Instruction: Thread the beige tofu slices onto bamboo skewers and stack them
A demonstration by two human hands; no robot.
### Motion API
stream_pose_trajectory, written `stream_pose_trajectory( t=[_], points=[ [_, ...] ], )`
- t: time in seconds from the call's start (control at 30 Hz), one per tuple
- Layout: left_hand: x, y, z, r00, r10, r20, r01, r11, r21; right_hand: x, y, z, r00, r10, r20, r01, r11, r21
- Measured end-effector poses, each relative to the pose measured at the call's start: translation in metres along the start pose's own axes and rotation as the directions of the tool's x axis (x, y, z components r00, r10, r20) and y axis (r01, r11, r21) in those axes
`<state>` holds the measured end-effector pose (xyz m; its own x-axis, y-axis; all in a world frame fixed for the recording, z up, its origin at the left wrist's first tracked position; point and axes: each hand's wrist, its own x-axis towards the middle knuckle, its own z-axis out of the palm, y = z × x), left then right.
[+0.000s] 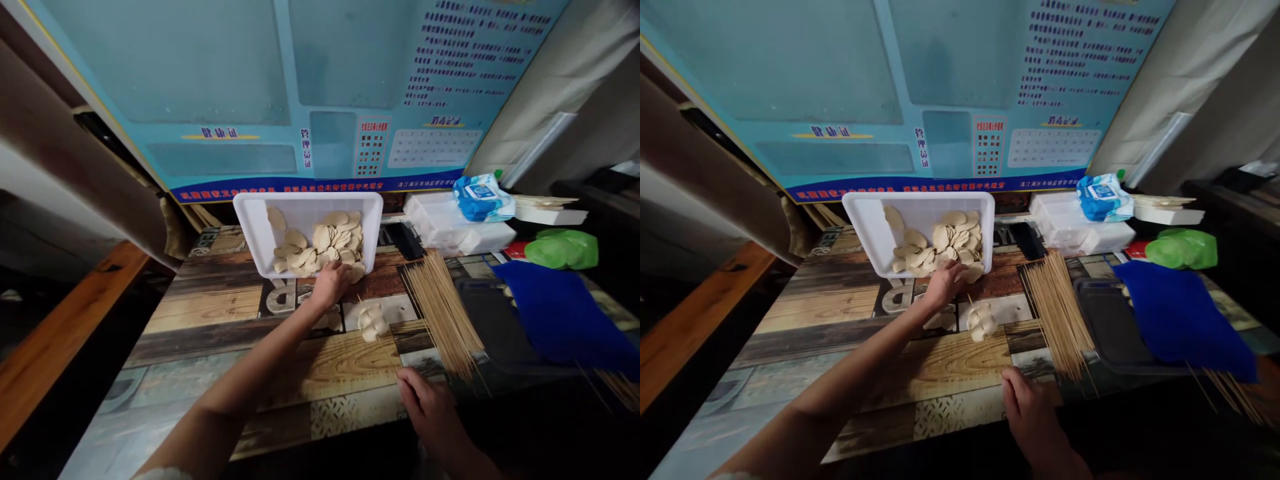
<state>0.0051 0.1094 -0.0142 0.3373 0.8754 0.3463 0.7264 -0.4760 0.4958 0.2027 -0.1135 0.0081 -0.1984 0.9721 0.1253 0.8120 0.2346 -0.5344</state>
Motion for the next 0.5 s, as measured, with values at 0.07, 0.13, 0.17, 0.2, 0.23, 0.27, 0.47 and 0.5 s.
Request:
stream_pose_trajectory(
  t=[0.07, 0.13, 0.17, 0.2, 0.23, 0.27, 0.47, 0.5],
  points=[
    [0.005, 0.011, 0.008, 0.999, -0.038, 0.005, 0.038, 0.998, 0.048, -0.001, 0.0, -0.001, 1.0, 0.009, -0.001, -0.009, 1.0, -0.005],
    [0.009, 0.018, 0.013, 0.997, -0.079, -0.002, 0.079, 0.996, 0.046, -0.001, 0.0, -0.002, 1.0, 0.02, -0.011, -0.02, 1.0, 0.007],
    [0.01, 0.02, 0.014, 0.996, -0.092, -0.016, 0.092, 0.996, 0.014, -0.002, 0.0, -0.002, 1.0, 0.026, -0.015, -0.025, 1.0, 0.019],
    [0.009, 0.022, 0.013, 0.994, -0.106, -0.037, 0.104, 0.994, -0.045, -0.002, 0.001, -0.003, 0.999, 0.034, -0.016, -0.034, 0.999, 0.029],
    [0.007, 0.023, 0.012, 0.99, -0.132, -0.059, 0.123, 0.983, -0.135, -0.003, 0.002, -0.003, 0.999, 0.043, -0.013, -0.042, 0.998, 0.037],
    [0.003, 0.024, 0.009, 0.982, -0.178, -0.068, 0.155, 0.953, -0.26, -0.003, 0.004, -0.004, 0.999, 0.052, -0.007, -0.052, 0.998, 0.044],
    [-0.039, 0.022, -0.02, 0.835, -0.376, 0.401, 0.476, 0.13, -0.87, -0.005, 0.007, -0.003, 0.998, 0.055, 0.032, -0.057, 0.996, 0.065],
    [-0.047, 0.021, -0.024, 0.806, -0.38, 0.454, 0.502, 0.032, -0.864, -0.005, 0.006, -0.002, 0.997, 0.054, 0.049, -0.057, 0.996, 0.07]
  ],
)
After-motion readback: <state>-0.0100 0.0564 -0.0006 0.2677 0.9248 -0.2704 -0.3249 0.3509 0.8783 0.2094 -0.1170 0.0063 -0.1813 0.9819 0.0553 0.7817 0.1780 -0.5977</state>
